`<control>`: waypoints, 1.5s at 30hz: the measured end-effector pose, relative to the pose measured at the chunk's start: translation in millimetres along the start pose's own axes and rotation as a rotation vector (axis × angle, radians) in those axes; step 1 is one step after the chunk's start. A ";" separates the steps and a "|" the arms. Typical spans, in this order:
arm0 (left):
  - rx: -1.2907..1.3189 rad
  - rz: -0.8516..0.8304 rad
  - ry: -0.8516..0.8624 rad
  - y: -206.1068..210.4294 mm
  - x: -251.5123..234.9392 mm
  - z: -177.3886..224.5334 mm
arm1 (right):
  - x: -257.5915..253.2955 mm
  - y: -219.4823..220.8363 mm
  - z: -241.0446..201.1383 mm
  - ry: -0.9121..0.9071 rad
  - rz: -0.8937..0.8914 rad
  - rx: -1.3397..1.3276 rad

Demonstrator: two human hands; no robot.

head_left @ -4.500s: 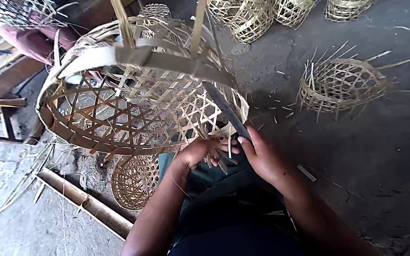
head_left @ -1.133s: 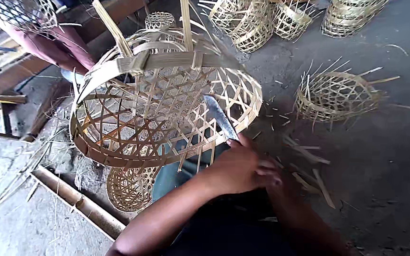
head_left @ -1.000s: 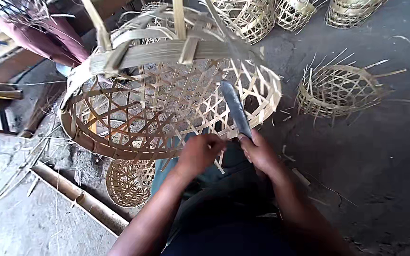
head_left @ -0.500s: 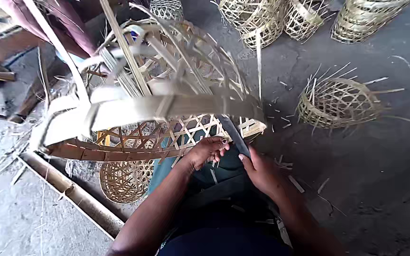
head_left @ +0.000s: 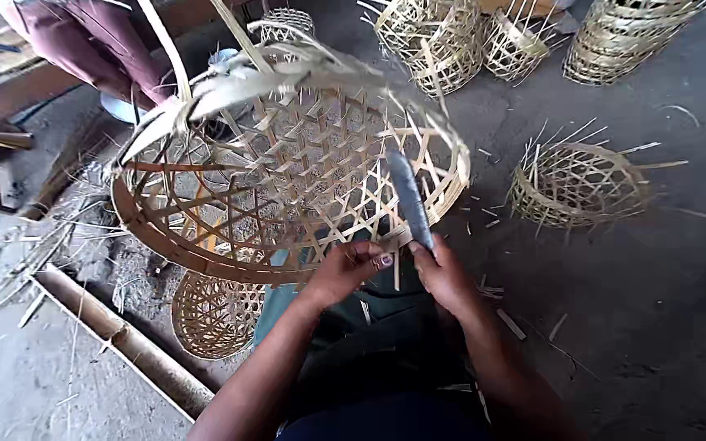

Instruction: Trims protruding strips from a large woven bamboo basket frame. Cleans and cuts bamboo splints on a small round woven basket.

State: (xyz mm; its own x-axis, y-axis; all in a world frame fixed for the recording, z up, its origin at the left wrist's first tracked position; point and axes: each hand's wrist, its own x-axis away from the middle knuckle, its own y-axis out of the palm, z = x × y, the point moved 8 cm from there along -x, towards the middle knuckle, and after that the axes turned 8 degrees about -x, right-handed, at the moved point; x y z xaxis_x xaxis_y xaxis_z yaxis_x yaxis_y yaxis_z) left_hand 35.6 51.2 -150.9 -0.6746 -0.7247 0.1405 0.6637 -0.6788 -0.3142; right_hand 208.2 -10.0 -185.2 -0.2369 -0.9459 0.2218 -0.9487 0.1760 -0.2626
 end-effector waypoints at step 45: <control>0.054 0.049 -0.016 -31.7 3.4 11.6 | 11.5 -17.5 -14.0 -0.007 0.040 0.177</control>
State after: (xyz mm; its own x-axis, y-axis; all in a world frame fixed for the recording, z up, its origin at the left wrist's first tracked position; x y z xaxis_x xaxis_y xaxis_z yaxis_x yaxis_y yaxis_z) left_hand 16.0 68.9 -129.6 -0.6359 -0.7588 0.1410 0.7127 -0.6474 -0.2701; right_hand 219.2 -20.1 -164.8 -0.2711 -0.9413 0.2012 -0.8869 0.1631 -0.4322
